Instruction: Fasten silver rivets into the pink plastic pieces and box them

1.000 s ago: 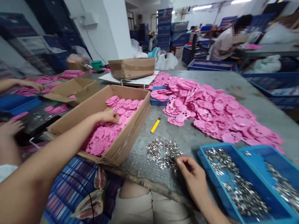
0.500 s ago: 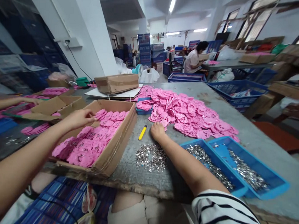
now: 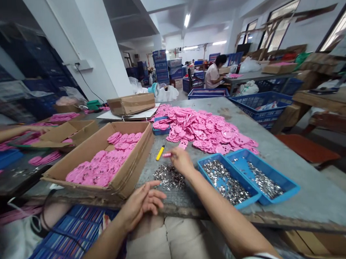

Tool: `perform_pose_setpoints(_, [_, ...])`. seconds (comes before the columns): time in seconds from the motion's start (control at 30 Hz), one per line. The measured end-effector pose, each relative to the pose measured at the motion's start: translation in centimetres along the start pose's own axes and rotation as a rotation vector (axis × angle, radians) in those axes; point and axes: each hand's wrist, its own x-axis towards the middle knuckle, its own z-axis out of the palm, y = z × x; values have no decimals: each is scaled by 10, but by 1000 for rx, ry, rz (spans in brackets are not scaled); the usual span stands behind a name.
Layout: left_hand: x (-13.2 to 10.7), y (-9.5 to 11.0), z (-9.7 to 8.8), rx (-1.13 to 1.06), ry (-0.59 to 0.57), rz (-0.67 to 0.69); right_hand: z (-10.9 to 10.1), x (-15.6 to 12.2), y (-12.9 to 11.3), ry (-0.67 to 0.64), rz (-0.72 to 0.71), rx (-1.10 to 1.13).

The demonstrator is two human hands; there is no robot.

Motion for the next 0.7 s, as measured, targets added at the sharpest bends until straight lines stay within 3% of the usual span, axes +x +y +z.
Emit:
perform_pose_setpoints(0.07, [10,-24,7,-300,-34,-110,6,-41,-12,-23,-154,82])
perform_pose_setpoints(0.1, [13,-33,10,-402,-19,-125,9,-60,-16,-49,-323,187])
perform_pose_setpoints(0.17, [13,-46,17,-524,81,-112,15,-87,-17,-144,-554,354])
perform_pose_setpoints(0.2, [12,-50,19,-548,150,-97,18,-94,-14,-183,-599,452])
perform_pose_setpoints(0.23, [10,-53,20,-553,219,-88,20,-96,-10,-187,-568,517])
perform_pose_setpoints(0.3, [5,-56,21,-532,312,-80,26,-90,2,-103,-299,500])
perform_pose_setpoints(0.37, [-1,-58,20,-495,357,-60,34,-77,13,24,75,285])
perform_pose_setpoints(0.43, [-6,-61,19,-458,359,-26,44,-64,20,63,254,150])
perform_pose_setpoints(0.7, [-17,-76,23,-296,319,66,58,-56,32,44,274,142])
